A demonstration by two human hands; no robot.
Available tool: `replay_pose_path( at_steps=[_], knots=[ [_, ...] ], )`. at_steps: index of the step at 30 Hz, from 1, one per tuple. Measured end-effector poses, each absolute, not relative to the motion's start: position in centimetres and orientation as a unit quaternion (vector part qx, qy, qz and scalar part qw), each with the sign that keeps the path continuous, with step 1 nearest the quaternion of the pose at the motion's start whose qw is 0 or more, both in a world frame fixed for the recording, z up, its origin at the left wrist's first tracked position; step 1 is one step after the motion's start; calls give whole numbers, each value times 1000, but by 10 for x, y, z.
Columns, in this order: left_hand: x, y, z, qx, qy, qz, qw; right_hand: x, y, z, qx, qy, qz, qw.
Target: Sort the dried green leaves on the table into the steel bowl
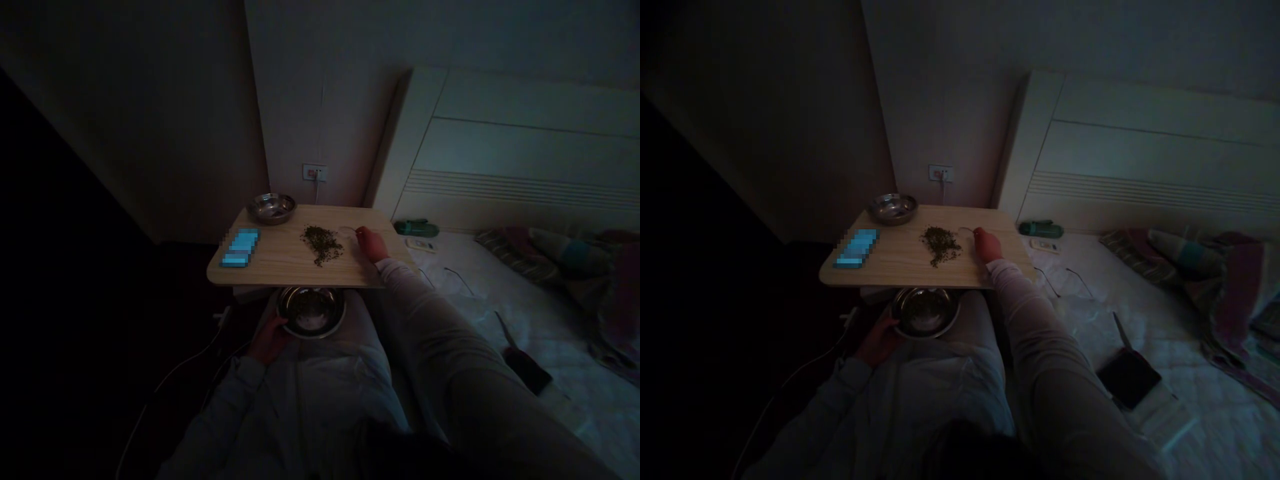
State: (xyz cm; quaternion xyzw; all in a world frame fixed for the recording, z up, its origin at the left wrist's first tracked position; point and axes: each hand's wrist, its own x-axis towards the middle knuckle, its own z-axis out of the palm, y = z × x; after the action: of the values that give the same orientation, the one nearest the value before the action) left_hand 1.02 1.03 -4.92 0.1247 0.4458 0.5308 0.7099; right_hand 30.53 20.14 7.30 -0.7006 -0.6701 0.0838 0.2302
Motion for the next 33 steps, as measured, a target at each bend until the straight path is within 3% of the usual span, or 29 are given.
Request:
replay_pose_path(
  at_steps=[5, 8, 12, 22, 33],
  knots=[
    [10, 11, -51, 113, 443, 528, 716, 312, 203, 71, -657, -586, 237, 411],
    [9, 12, -54, 127, 431, 532, 718, 306, 197, 67, -622, -538, 346, 451],
    [8, 12, -57, 130, 434, 523, 722, 290, 188, 57, -591, -574, 386, 415],
    [7, 13, -59, 158, 437, 525, 713, 264, 184, 42, -580, -701, 272, 313],
    [9, 13, -58, 147, 436, 533, 710, 254, 177, 40, -499, -692, 390, 346]
  ],
)
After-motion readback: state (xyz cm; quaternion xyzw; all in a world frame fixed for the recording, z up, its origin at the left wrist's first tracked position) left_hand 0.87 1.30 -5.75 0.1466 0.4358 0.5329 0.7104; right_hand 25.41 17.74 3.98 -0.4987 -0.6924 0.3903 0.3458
